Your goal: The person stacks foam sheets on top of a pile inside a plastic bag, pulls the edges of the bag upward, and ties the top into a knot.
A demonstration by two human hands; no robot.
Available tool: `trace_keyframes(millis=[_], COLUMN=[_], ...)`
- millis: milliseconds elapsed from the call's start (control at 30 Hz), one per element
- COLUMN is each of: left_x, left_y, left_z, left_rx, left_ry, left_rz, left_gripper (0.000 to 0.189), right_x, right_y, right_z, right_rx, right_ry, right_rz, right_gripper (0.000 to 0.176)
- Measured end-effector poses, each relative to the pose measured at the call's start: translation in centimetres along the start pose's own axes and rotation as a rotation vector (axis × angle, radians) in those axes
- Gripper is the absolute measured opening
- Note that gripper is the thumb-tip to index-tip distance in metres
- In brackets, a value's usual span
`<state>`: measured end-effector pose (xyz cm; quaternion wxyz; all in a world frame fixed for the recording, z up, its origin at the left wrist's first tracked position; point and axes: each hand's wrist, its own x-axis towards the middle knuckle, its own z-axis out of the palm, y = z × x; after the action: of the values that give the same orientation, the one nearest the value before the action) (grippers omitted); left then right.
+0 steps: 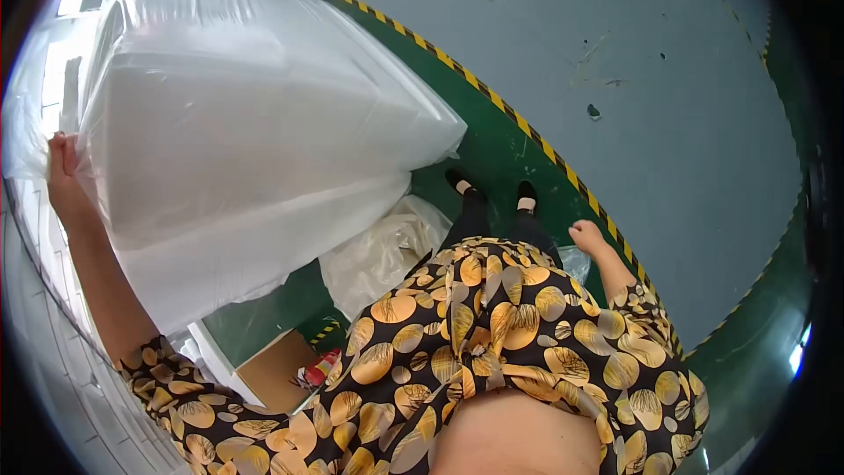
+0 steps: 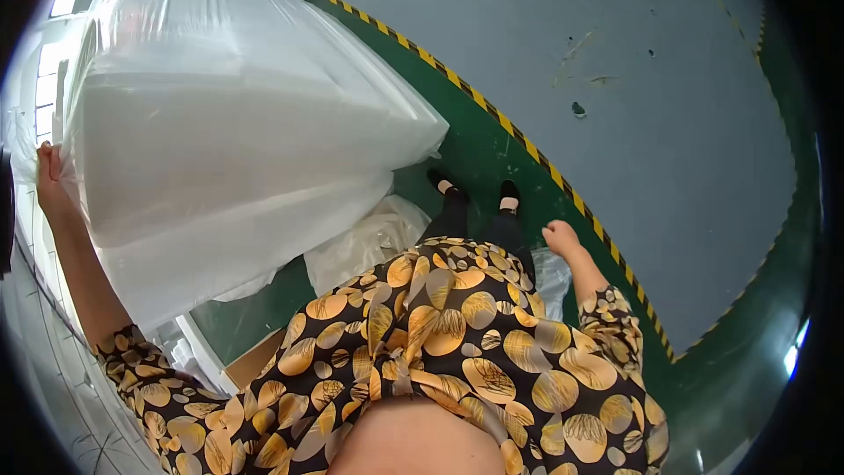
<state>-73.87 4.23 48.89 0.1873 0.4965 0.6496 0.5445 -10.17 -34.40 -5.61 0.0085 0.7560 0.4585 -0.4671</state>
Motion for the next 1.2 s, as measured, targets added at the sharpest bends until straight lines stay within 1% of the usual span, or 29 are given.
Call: trace_keyframes(millis=[67,100,133,200,233,300,333,367,400,433,467,500,533,567,600,667,700,733,800,833,867,900,933,967,1000,1067,1100,1133,1200], left_x=[-1.8,-0.5,-1.2,1.3,3.1,5.3,3.2,-0.3,-2.7,-3.1,3.9,3.2,1.5,0.1,-1.1,-2.8,-2.8,-2.8,-4.3,-5.2,-3.8,-1.2,-1.5,-2.1,-0.9,2.1,-1.9,-2.0,-2.0], left_y=[0.9,0.2,1.4,1.9,2.0,2.8,3.6,4.9,5.5,5.8,5.0,5.9,7.3,8.2,8.6,8.9,10.2,10.5,11.3,11.4,10.9,9.6,9.7,9.0,9.2,10.5,11.6,11.6,11.1], left_z=[1.8,0.8,1.5,-0.2,-2.2,-4.6,-3.3,-0.5,1.0,0.9,-6.6,-6.0,-4.6,-3.1,-2.0,-0.9,-1.0,-0.9,0.7,1.6,0.4,-1.8,-0.7,0.0,-1.6,-5.8,-1.4,-1.2,-0.4], left_rx=[0.029,0.149,0.135,0.057,-0.003,-0.126,-0.131,-0.085,-0.033,-0.017,-0.201,-0.195,-0.15,-0.108,-0.104,-0.175,-0.262,-0.264,0.017,-0.027,-0.02,-0.077,-0.138,-0.086,-0.088,0.195,0.125,0.12,0.914], left_ry=[0.036,0.042,0.134,0.066,0.016,-0.081,-0.084,-0.003,0.08,0.077,-0.268,-0.268,-0.216,-0.166,-0.173,-0.021,-0.007,-0.006,0.104,0.118,0.117,0.052,-0.015,0.126,0.134,-0.071,0.059,0.057,0.177], left_rz=[0.022,0.133,0.171,0.177,0.171,0.162,0.166,0.19,0.207,0.251,0.106,0.099,0.162,0.229,0.228,0.196,0.062,0.062,0.252,0.204,0.206,0.197,0.184,0.189,0.193,0.286,0.303,0.309,0.555], left_gripper=[0.031,0.032,0.033,0.034,0.034,0.036,0.036,0.035,0.035,0.03,0.025,0.025,0.024,0.023,0.023,0.025,0.028,0.028,0.03,0.033,0.033,0.035,0.037,0.038,0.038,0.037,0.037,0.037,0.036], right_x=[2.3,3.4,4.2,5.5,6.2,7.5,7.6,7.3,6.7,6.7,6.6,6.2,6.0,6.1,6.2,6.3,6.2,6.3,6.5,6.4,6.3,6.2,5.7,5.8,5.9,5.7,5.6,4.8,4.0], right_y=[-4.1,-6.3,-8.5,-12.0,-12.3,-12.9,-13.0,-12.9,-12.6,-12.1,-12.1,-12.1,-12.3,-12.3,-12.6,-13.3,-13.6,-13.7,-14.0,-14.1,-14.1,-14.0,-13.5,-13.2,-13.0,-12.4,-12.2,-12.6,-12.6], right_z=[0.0,-0.3,-0.5,-0.7,-0.2,0.7,0.7,0.8,1.1,1.7,1.4,1.5,1.5,1.5,1.2,0.2,-0.2,-0.6,-1.0,-1.2,-1.1,-1.1,-1.3,-0.7,-0.3,0.9,1.3,0.8,0.5], right_rx=[0.048,0.103,0.161,0.288,0.295,0.539,0.542,0.476,0.405,0.355,0.352,0.306,0.262,0.313,0.319,0.338,0.334,0.332,0.376,0.342,0.346,0.296,0.243,0.269,0.266,0.197,0.186,0.166,0.154], right_ry=[0.064,0.08,0.099,0.176,0.174,0.111,0.118,0.128,0.13,0.142,0.139,0.062,-0.013,-0.028,-0.031,0.088,0.151,0.152,0.079,0.056,0.05,0.069,0.092,0.098,0.101,0.003,-0.051,-0.118,-0.071], right_rz=[-0.111,-0.133,-0.151,-0.209,-0.207,-0.181,-0.181,-0.193,-0.201,-0.229,-0.229,-0.204,-0.183,-0.181,-0.177,-0.235,-0.232,-0.232,-0.15,-0.148,-0.149,-0.177,-0.2,-0.211,-0.219,-0.245,-0.23,-0.197,-0.196], right_gripper=[0.031,0.031,0.032,0.031,0.031,0.031,0.031,0.031,0.031,0.03,0.03,0.029,0.029,0.03,0.03,0.03,0.03,0.03,0.031,0.031,0.031,0.031,0.031,0.03,0.03,0.03,0.029,0.031,0.03])
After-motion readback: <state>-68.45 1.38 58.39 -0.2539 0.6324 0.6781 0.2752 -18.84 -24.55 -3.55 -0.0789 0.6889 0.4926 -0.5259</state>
